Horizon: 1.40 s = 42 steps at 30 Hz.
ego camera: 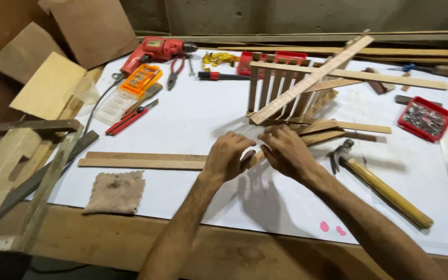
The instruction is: The person assembles a small slatted wooden folding chair on a workbench. They hold the frame steady, hammer nails into the joints, position wooden slats and cross supports, and press the assembled seat and legs together to check the fit.
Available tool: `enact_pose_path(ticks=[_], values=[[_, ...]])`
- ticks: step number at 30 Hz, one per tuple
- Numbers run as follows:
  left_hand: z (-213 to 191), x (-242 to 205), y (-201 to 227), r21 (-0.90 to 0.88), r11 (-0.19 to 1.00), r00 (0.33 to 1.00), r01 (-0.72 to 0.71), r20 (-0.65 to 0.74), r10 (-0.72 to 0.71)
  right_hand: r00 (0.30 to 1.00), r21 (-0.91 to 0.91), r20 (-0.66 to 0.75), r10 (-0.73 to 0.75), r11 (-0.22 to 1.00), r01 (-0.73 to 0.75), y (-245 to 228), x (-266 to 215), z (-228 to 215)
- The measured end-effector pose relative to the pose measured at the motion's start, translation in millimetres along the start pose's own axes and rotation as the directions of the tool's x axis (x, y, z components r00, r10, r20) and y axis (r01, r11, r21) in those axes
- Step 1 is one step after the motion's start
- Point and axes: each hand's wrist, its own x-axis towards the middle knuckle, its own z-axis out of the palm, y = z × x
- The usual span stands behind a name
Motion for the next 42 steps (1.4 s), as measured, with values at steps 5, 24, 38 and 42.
enact_pose_path(ticks=[5,24,38,42], values=[[32.8,61.6,66.3,-0.003,0.984,0.982,-0.181,-0.059,0.18,0.991,-0.177,-0.06,0.12,0.976,-0.129,56.7,-28.4,-65.8],[58.1,181.3,116.1,0.186,0.964,0.966,-0.191,-0.138,0.218,0.968,-0.306,-0.251,-0.025,0.951,-0.055,144.8,-16.4,-154.4],[-8.7,224.0,106.3,0.09,0.778,0.76,0.621,0.175,-0.626,0.804,0.249,0.486,0.344,0.827,-0.504,216.7,41.7,-164.0],[-22.3,224.7,113.9,0.056,0.835,0.825,0.548,0.125,-0.55,0.84,0.312,0.399,0.368,0.806,-0.502,216.4,36.0,-166.8]])
